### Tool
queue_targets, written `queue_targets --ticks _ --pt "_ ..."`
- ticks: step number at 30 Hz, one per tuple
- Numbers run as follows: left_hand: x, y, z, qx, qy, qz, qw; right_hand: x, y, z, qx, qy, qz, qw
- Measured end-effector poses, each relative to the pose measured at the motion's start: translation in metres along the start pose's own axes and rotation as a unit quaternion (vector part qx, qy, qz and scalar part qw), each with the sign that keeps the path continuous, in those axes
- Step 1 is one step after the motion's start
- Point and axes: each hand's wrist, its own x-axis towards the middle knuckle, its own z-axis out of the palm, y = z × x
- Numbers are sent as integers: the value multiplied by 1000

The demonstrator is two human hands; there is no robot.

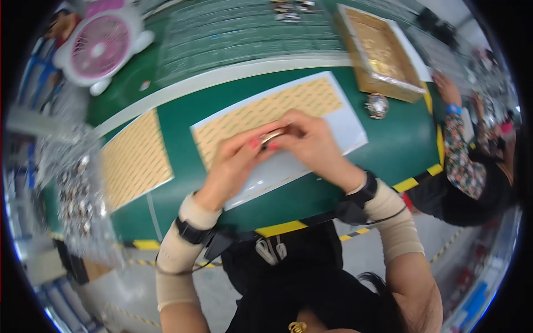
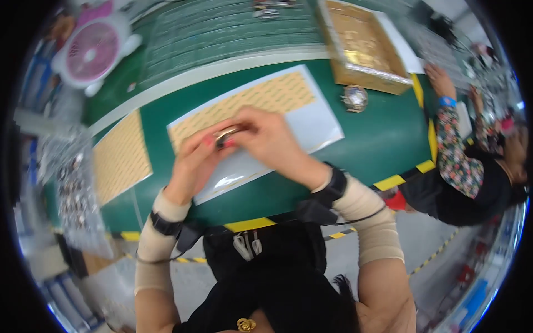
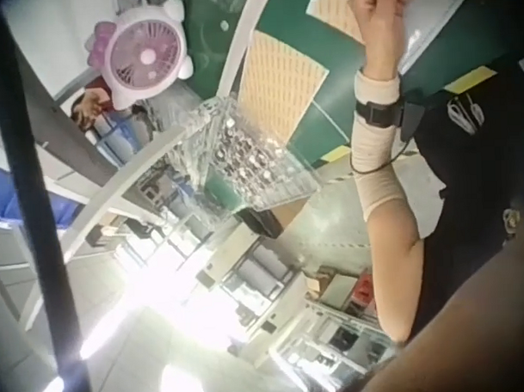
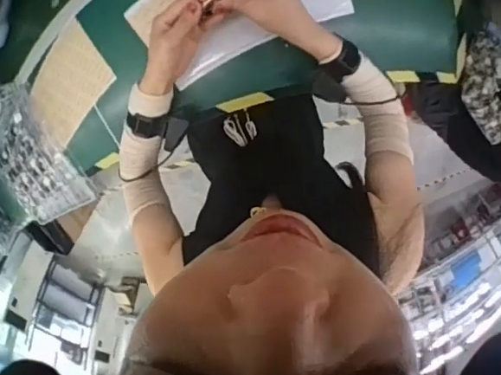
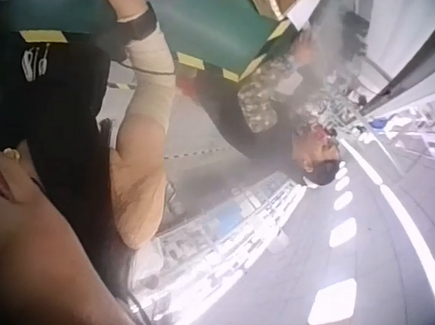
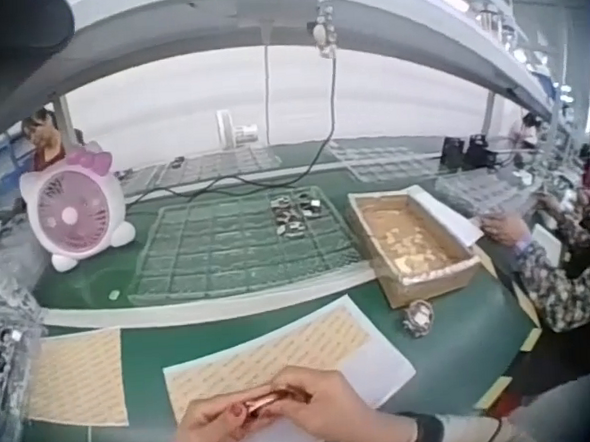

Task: The person picks up a watch component, peels a small adhesive piece from a sheet using tweezers, and applies it to the component. They repeat this process for several components before placing them into a separate tray.

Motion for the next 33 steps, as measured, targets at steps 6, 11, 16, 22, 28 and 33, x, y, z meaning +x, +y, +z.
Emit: queue_targets --ticks 6,11,16,22,28,33 --pt "-4 -4 1 58 -1 40 998 -1 7 0 -77 25 -53 995" --pt "12 -3 2 -29 52 26 998 6 5 6 -181 64 -104 976" --pt "10 -8 3 -58 86 -17 994 -7 10 10 -363 36 -216 906" --pt "6 -4 4 -64 49 -80 993 -24 -2 -62 -426 262 -86 861" --pt "9 -2 6 -28 36 -87 995 -37 19 -131 -564 307 8 766" --pt "7 -2 3 -25 39 -85 995 -35 28 -135 -604 257 27 754"
